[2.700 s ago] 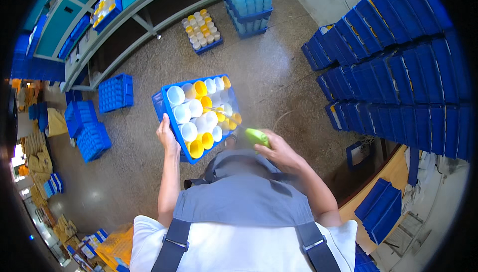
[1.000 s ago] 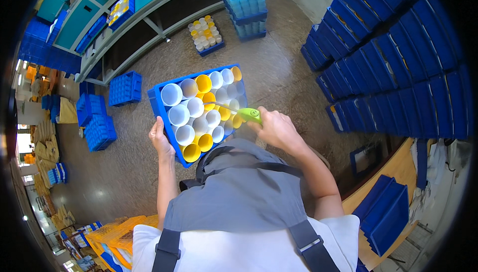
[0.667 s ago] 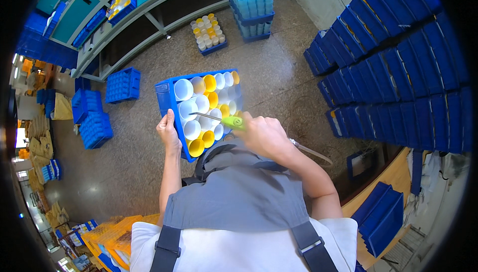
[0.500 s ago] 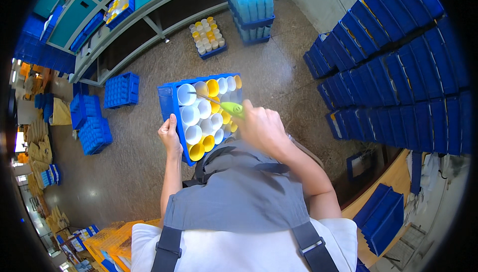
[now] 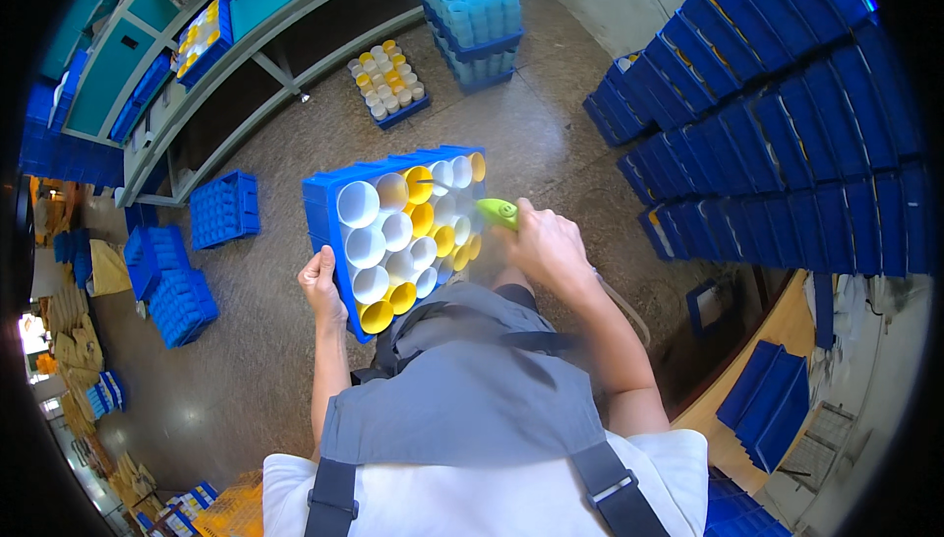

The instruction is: The person moves small white and yellow containers between blue trays and a machine, then uses a green handheld device to scan the containers. They interact with a touchscreen, write on paper, and use a calculator before placing the tray back on the machine.

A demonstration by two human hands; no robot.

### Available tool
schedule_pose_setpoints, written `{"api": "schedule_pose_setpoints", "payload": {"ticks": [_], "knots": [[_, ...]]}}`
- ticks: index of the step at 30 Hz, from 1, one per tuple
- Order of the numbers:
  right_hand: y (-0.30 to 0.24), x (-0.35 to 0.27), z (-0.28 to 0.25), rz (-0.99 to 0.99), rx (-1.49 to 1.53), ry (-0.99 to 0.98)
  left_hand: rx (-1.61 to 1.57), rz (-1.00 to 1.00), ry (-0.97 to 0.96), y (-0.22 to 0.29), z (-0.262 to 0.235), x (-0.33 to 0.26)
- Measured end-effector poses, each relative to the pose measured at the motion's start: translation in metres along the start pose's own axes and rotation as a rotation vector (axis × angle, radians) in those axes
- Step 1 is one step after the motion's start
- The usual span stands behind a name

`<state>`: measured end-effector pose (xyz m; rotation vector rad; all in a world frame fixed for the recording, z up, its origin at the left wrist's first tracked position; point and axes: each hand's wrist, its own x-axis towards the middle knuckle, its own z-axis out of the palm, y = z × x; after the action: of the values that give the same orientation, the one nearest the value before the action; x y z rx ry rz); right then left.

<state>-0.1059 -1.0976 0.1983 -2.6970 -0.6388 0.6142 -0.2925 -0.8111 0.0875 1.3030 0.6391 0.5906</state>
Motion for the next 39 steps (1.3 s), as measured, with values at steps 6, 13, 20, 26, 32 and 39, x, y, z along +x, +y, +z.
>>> {"api": "schedule_pose_setpoints", "payload": {"ticks": [6,13,20,26,32,39], "knots": [[0.032,0.009,0.013,0.170,0.036,0.031,-0.073,-0.064,-0.005,-0.004,-0.013,0.003],[0.086,0.044,0.042,0.320,0.057,0.018,-0.148,-0.072,-0.058,-0.002,-0.030,0.003],[0.086,0.068,0.050,0.369,0.090,-0.040,-0.196,-0.087,-0.082,0.005,-0.046,0.002],[0.042,0.042,0.030,0.252,0.175,-0.124,-0.204,-0.087,-0.055,-0.001,-0.054,0.010],[-0.015,0.027,0.013,0.046,0.101,-0.070,-0.129,-0.070,0.064,-0.006,-0.045,0.019],[-0.085,0.021,0.013,-0.199,0.060,-0.028,0.042,-0.038,0.100,-0.011,-0.036,0.029]]}}
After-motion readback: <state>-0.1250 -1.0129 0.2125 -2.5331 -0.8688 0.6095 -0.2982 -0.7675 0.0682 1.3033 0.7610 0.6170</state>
